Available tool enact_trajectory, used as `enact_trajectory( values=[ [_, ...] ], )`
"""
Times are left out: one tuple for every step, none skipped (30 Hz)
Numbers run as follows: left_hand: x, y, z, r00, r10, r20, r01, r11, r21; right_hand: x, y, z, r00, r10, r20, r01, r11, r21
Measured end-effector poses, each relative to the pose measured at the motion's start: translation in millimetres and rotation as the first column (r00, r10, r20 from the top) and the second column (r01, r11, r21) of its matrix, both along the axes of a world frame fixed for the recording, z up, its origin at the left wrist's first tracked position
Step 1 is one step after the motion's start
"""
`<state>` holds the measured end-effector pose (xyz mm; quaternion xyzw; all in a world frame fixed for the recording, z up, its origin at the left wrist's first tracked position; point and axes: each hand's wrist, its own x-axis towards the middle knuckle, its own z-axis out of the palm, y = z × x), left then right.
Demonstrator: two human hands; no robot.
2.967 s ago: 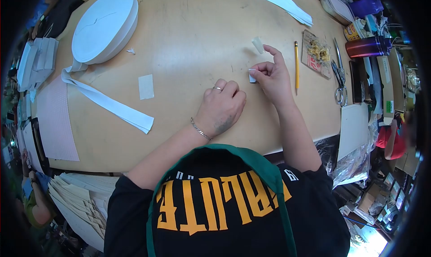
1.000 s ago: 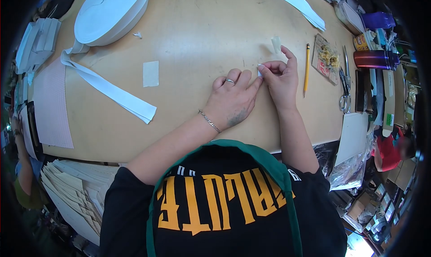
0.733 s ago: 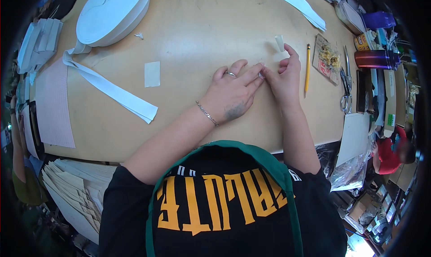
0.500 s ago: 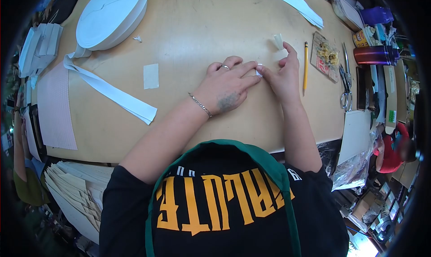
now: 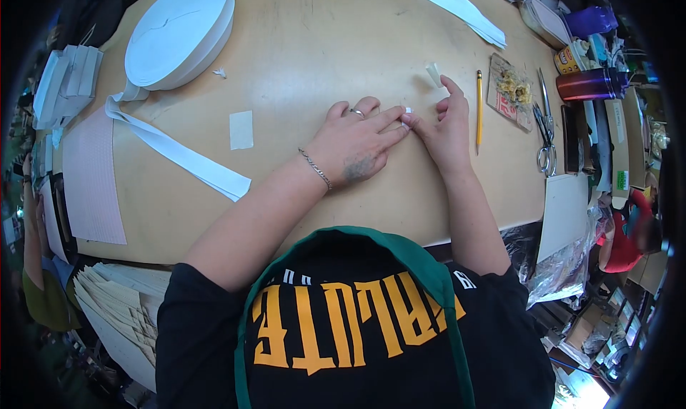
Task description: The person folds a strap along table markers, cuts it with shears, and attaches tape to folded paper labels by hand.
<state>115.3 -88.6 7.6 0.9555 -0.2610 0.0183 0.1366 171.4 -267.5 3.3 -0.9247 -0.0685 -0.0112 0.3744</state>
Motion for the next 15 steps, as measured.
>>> enact_trajectory(
  values=[
    [1,0,0,1.000,-0.006,0.013,0.006,1.000,0.006,0,-2,0,1.000,-0.009,-0.023,0.009,1.000,0.030],
    [1,0,1,1.000,-0.010,0.011,0.010,1.000,0.009,1,-4,1,0.999,-0.017,-0.044,0.019,0.998,0.061],
    [0,0,2,1.000,-0.012,0.008,0.012,1.000,0.012,4,-8,1,0.989,-0.020,-0.148,0.059,0.962,0.265],
    [0,0,3,1.000,-0.014,0.005,0.014,1.000,0.016,8,-16,2,0.969,0.000,-0.248,0.116,0.884,0.452],
    [-1,1,3,1.000,-0.006,0.005,0.006,1.000,0.016,11,-22,3,0.939,0.041,-0.341,0.189,0.768,0.612],
    [-1,0,2,1.000,-0.001,0.006,0.001,1.000,0.015,12,-26,8,0.928,0.085,-0.362,0.186,0.738,0.648],
    [-1,-1,1,1.000,0.001,0.008,-0.001,1.000,0.013,12,-30,18,0.916,0.126,-0.380,0.186,0.707,0.682],
    [0,-2,1,1.000,-0.001,0.009,0.001,1.000,0.016,12,-33,24,0.903,0.167,-0.395,0.188,0.675,0.713],
    [0,-1,0,1.000,-0.001,0.011,0.001,1.000,0.020,10,-33,26,0.908,0.166,-0.385,0.150,0.729,0.668],
    [0,-1,1,1.000,0.000,0.011,-0.001,1.000,0.024,9,-34,26,0.905,0.158,-0.396,0.155,0.744,0.650],
    [0,-2,1,1.000,-0.001,0.009,0.001,1.000,0.028,9,-35,23,0.901,0.151,-0.407,0.159,0.758,0.632],
    [0,-2,1,1.000,-0.001,0.007,0.001,0.999,0.032,8,-35,22,0.896,0.146,-0.418,0.161,0.772,0.615],
    [0,-2,1,1.000,0.000,0.004,-0.001,0.999,0.037,7,-34,23,0.899,0.148,-0.412,0.156,0.771,0.617],
    [0,-1,2,1.000,0.001,-0.002,-0.001,0.999,0.039,4,-31,25,0.901,0.149,-0.407,0.152,0.771,0.619],
    [0,-1,2,1.000,0.001,-0.008,-0.001,0.999,0.040,2,-30,25,0.904,0.150,-0.401,0.148,0.770,0.621]
  ],
)
